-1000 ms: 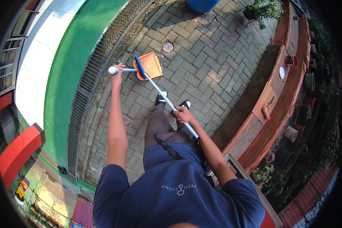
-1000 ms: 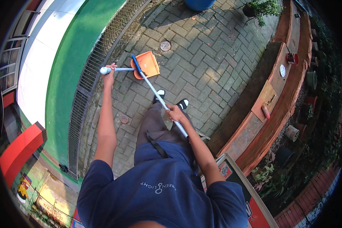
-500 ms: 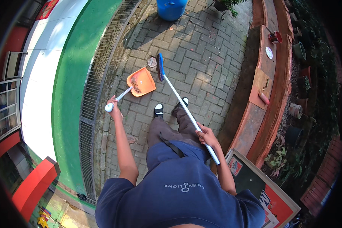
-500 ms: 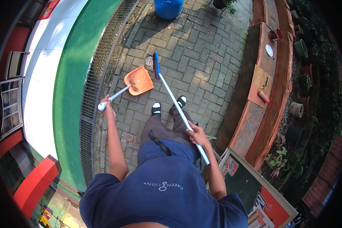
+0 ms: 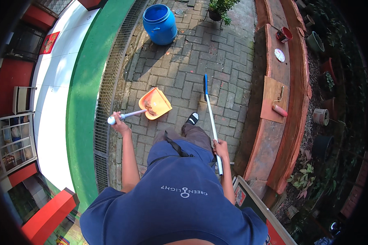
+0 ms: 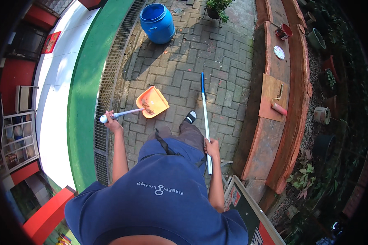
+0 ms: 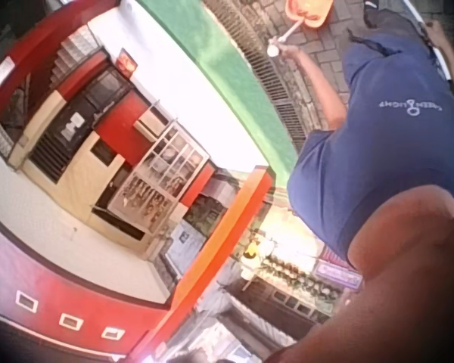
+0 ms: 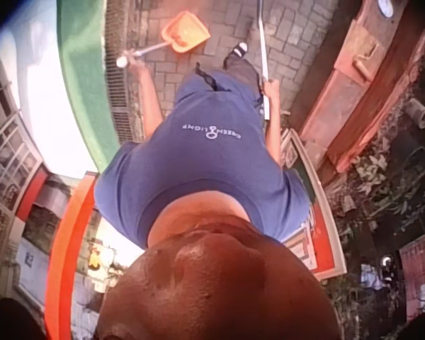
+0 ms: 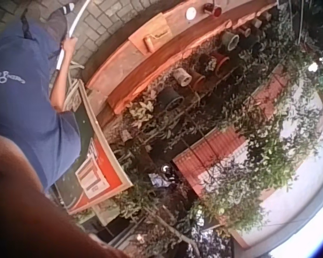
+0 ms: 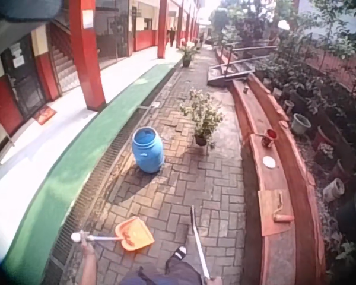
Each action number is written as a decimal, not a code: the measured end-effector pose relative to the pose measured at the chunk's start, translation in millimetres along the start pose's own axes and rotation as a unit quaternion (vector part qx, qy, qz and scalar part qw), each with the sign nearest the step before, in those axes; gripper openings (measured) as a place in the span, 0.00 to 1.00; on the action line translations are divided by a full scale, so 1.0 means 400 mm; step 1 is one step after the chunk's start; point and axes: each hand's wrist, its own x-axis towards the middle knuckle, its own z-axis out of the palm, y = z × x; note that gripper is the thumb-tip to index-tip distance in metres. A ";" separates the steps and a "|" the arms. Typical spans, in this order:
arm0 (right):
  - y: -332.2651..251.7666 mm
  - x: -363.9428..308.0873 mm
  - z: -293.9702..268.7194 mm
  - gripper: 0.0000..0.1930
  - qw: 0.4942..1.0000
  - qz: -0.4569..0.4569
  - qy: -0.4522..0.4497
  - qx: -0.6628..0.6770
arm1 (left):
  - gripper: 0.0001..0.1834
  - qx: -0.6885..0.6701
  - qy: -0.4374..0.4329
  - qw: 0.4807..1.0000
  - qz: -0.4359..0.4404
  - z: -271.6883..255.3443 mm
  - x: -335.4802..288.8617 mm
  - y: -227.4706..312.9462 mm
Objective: The person sweeps debris from an outdoor brick-paved area into a dustpan with a broom, then disposes of it into a trash bin.
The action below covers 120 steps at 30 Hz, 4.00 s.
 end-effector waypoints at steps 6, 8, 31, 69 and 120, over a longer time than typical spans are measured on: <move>-0.210 0.204 -0.122 0.12 0.996 -0.024 0.031 -0.080 | 0.10 -0.115 0.048 0.991 0.039 0.216 0.053 0.076; -0.310 0.274 -0.147 0.11 0.995 -0.046 0.023 -0.091 | 0.09 -0.118 0.048 0.990 0.054 0.254 0.067 0.062; -1.307 1.241 0.122 0.10 0.878 -0.201 -0.022 -0.435 | 0.07 0.042 0.147 0.988 -0.015 0.717 0.171 -0.234; -1.010 0.891 0.204 0.14 0.692 -0.151 -0.381 -0.594 | 0.05 0.079 0.114 0.989 -0.055 0.630 0.039 -0.380; -0.722 0.796 0.461 0.16 0.807 -0.074 -0.342 -0.476 | 0.09 0.140 0.110 0.980 -0.092 0.392 0.219 -0.300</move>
